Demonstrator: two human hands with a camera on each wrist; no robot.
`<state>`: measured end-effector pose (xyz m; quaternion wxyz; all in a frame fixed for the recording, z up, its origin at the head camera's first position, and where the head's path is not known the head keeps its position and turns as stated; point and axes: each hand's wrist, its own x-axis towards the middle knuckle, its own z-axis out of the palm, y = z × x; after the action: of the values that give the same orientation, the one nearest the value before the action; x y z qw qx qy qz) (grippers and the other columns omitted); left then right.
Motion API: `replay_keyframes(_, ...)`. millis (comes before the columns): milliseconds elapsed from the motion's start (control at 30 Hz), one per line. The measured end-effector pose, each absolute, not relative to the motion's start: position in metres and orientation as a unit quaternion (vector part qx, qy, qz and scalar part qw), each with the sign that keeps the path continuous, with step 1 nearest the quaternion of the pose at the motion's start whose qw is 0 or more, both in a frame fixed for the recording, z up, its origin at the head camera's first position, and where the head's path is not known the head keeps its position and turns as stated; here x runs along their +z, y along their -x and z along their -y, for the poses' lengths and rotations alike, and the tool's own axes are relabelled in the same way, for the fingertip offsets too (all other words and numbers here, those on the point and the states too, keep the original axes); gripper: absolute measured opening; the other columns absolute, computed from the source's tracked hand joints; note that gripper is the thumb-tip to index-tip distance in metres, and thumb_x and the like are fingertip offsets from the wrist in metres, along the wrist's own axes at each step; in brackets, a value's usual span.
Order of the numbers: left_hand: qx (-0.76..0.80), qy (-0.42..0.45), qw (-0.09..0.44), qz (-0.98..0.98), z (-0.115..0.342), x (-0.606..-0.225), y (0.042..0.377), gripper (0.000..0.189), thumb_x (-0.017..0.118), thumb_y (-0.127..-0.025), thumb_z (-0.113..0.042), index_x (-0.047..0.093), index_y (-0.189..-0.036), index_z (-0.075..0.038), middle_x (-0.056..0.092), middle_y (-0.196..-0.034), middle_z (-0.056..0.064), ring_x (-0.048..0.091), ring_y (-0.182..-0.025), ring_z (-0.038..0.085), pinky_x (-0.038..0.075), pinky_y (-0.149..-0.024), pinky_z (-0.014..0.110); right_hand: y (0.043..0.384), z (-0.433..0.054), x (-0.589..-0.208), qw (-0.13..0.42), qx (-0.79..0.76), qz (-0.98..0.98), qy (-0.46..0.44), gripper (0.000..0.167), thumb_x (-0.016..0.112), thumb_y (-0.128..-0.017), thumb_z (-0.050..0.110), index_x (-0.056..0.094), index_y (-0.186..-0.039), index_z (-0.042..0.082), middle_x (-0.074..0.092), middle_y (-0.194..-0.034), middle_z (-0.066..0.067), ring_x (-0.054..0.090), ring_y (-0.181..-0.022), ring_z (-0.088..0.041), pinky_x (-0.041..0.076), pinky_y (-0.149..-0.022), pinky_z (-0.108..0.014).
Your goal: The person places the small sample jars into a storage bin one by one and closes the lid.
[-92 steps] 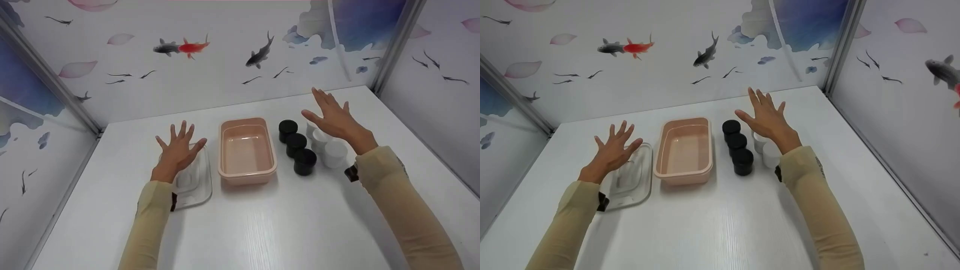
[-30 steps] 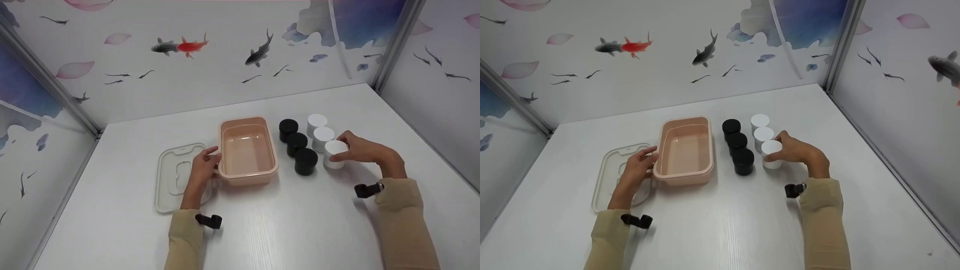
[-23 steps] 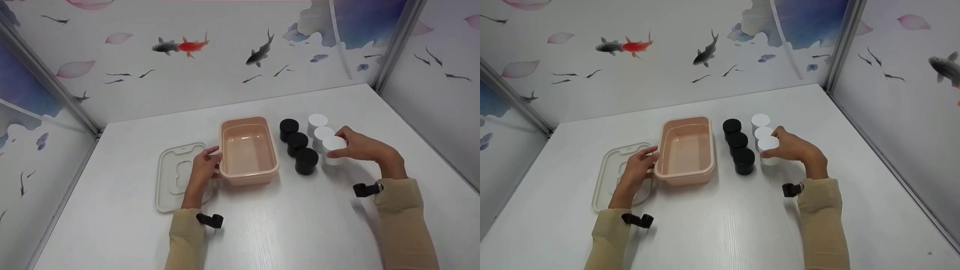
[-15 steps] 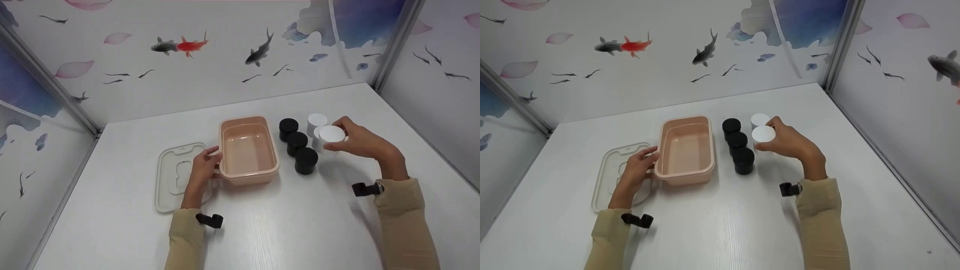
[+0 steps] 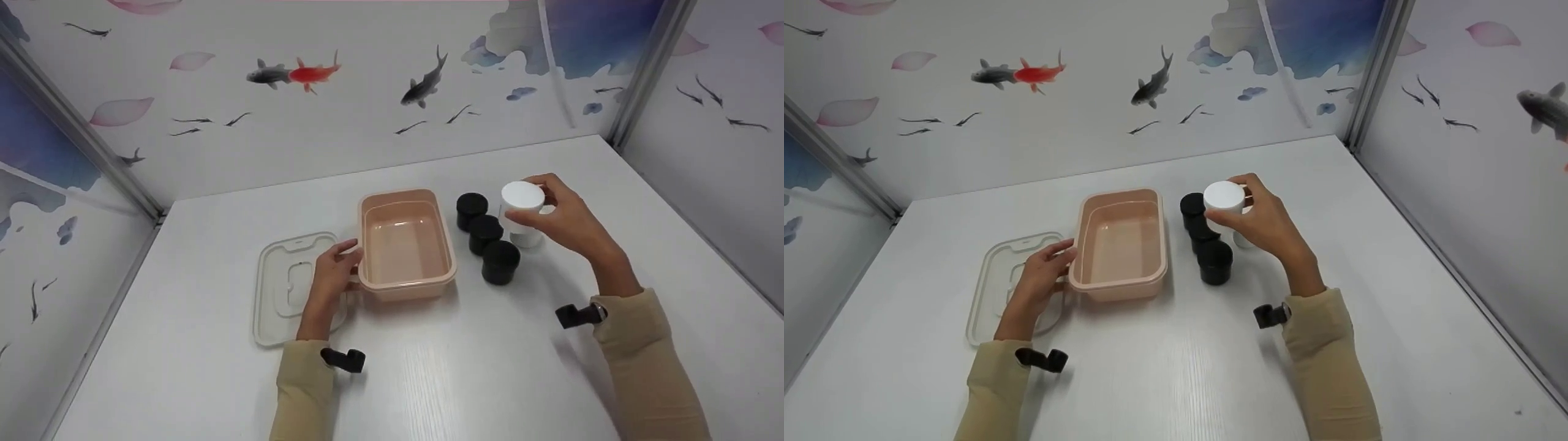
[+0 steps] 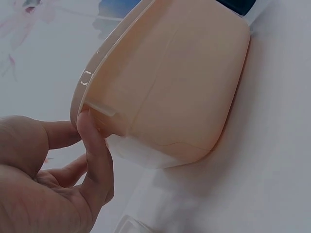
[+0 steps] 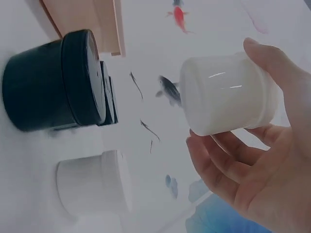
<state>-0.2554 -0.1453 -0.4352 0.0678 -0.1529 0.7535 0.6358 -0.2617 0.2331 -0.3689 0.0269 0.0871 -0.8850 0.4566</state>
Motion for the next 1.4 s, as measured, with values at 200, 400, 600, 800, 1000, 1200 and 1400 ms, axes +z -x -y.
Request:
replay_keyframes(200, 0.635, 0.152, 0.069, -0.754, 0.146, -0.434, 0.255, 0.047, 0.059, -0.102, -0.027, 0.048, -0.146, -0.016, 0.066, -0.127, 0.012, 0.07, -0.1, 0.025, 0.058, -0.065, 0.025, 0.265, -0.214, -0.372, 0.047, 0.503, 0.858, -0.095, 0.068, 0.076, -0.088, 0.039, 0.046, -0.143, 0.015, 0.057, -0.13, -0.007, 0.05, -0.112, -0.019, 0.05, -0.08, -0.02)
replay_keyframes(400, 0.636, 0.146, 0.073, -0.754, 0.147, -0.437, 0.255, 0.045, 0.058, -0.102, -0.027, 0.049, -0.145, -0.016, 0.067, -0.127, 0.013, 0.07, -0.093, 0.02, 0.057, -0.064, 0.026, 0.266, -0.204, -0.377, 0.035, 0.522, 0.849, -0.073, 0.07, 0.076, -0.088, 0.041, 0.045, -0.147, 0.016, 0.055, -0.132, -0.007, 0.051, -0.115, -0.02, 0.049, -0.081, -0.02)
replay_keyframes(600, 0.642, 0.142, 0.068, -0.75, 0.146, -0.436, 0.252, 0.042, 0.059, -0.101, -0.025, 0.053, -0.142, -0.016, 0.068, -0.124, 0.013, 0.07, -0.09, 0.019, 0.057, -0.062, 0.026, 0.267, -0.193, -0.379, 0.007, 0.553, 0.829, -0.077, 0.068, 0.075, -0.09, 0.037, 0.045, -0.147, 0.015, 0.053, -0.134, -0.007, 0.052, -0.11, -0.016, 0.051, -0.08, -0.02)
replay_keyframes(800, 0.639, 0.142, 0.075, -0.752, 0.147, -0.437, 0.254, 0.044, 0.059, -0.101, -0.027, 0.052, -0.143, -0.017, 0.068, -0.128, 0.013, 0.07, -0.097, 0.023, 0.057, -0.064, 0.026, 0.275, -0.178, -0.375, -0.033, 0.595, 0.797, -0.093, 0.068, 0.074, -0.091, 0.032, 0.043, -0.149, 0.015, 0.051, -0.141, -0.008, 0.056, -0.113, -0.012, 0.055, -0.083, -0.019)
replay_keyframes(1000, 0.645, 0.144, 0.072, -0.747, 0.148, -0.436, 0.255, 0.043, 0.059, -0.101, -0.027, 0.053, -0.142, -0.018, 0.069, -0.125, 0.012, 0.069, -0.091, 0.019, 0.057, -0.064, 0.026, 0.288, -0.161, -0.362, -0.06, 0.6, 0.792, -0.094, 0.074, 0.074, -0.091, 0.032, 0.037, -0.152, 0.013, 0.049, -0.144, -0.01, 0.056, -0.117, -0.016, 0.057, -0.089, -0.023)
replay_keyframes(1200, 0.643, 0.142, 0.078, -0.748, 0.147, -0.434, 0.256, 0.043, 0.058, -0.101, -0.027, 0.052, -0.143, -0.019, 0.068, -0.124, 0.012, 0.069, -0.092, 0.019, 0.057, -0.067, 0.027, 0.299, -0.146, -0.346, -0.072, 0.585, 0.805, -0.073, 0.074, 0.073, -0.091, 0.031, 0.035, -0.151, 0.011, 0.047, -0.145, -0.014, 0.056, -0.113, -0.018, 0.057, -0.09, -0.025)
replay_keyframes(1400, 0.638, 0.153, 0.078, -0.75, 0.147, -0.436, 0.255, 0.043, 0.059, -0.101, -0.028, 0.052, -0.143, -0.019, 0.069, -0.125, 0.01, 0.069, -0.096, 0.02, 0.058, -0.067, 0.026, 0.31, -0.128, -0.334, -0.074, 0.56, 0.821, -0.09, 0.073, 0.075, -0.089, 0.023, 0.036, -0.149, 0.007, 0.044, -0.149, -0.018, 0.051, -0.126, -0.027, 0.053, -0.102, -0.038)
